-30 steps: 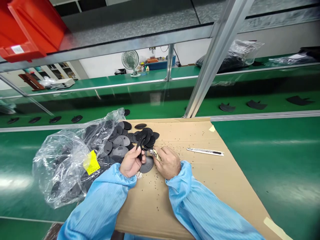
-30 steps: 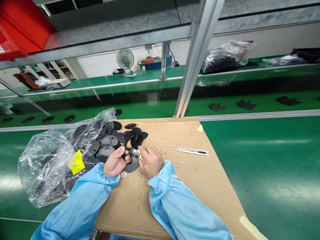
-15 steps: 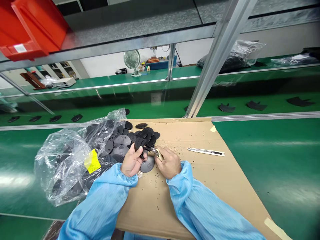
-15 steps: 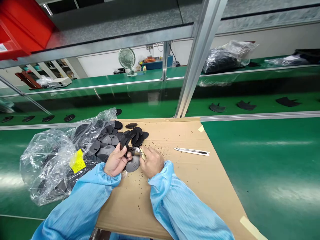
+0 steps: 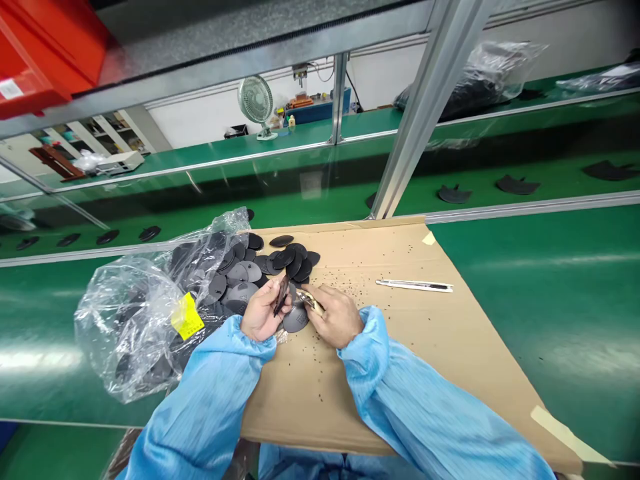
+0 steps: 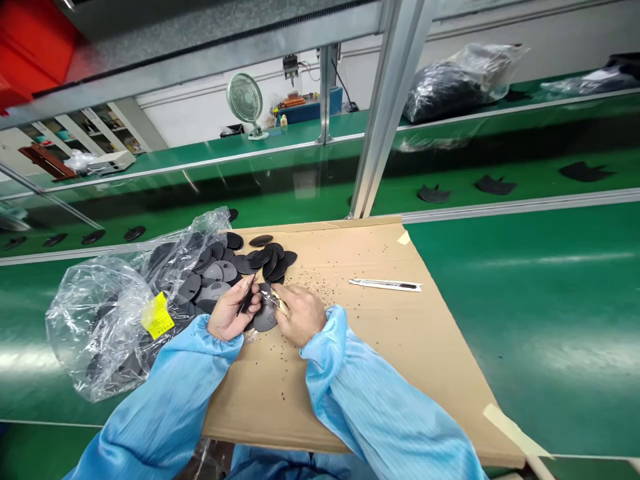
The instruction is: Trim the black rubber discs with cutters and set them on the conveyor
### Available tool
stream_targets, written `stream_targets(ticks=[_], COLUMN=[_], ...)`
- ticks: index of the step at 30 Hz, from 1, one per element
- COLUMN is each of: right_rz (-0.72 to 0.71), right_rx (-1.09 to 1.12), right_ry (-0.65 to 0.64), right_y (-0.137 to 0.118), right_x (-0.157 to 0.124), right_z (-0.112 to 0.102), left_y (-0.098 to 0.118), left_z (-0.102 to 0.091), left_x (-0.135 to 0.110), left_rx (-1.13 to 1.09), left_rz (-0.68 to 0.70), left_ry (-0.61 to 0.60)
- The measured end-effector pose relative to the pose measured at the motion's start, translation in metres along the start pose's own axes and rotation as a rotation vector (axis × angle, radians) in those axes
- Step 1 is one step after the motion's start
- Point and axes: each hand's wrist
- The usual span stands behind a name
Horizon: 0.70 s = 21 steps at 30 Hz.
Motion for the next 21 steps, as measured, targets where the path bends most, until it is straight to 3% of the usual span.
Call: stream_targets(ticks=[6,21], right_rz=[-0.065,0.008], right_rx=[-0.117,-0.241], right_ry=[-0.12,-0.249], right_y=[-0.005,-0.012], right_x=[-0.001,0.0], right_z=[-0.003,-0.007], left_y=[-0.004,-0.009], left_z=[0.001,0.004], left_x=[0.001,-0.002], left_rx=[0.042,0.152], left_rz=[0.0,0.105], left_ry=[-0.007,0.013])
Point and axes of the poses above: each hand's wrist, its own x-axis towards the middle knuckle, its own z-axis out of the palm, y = z × x, and after that the axes turned 7 degrees about z, right-handed
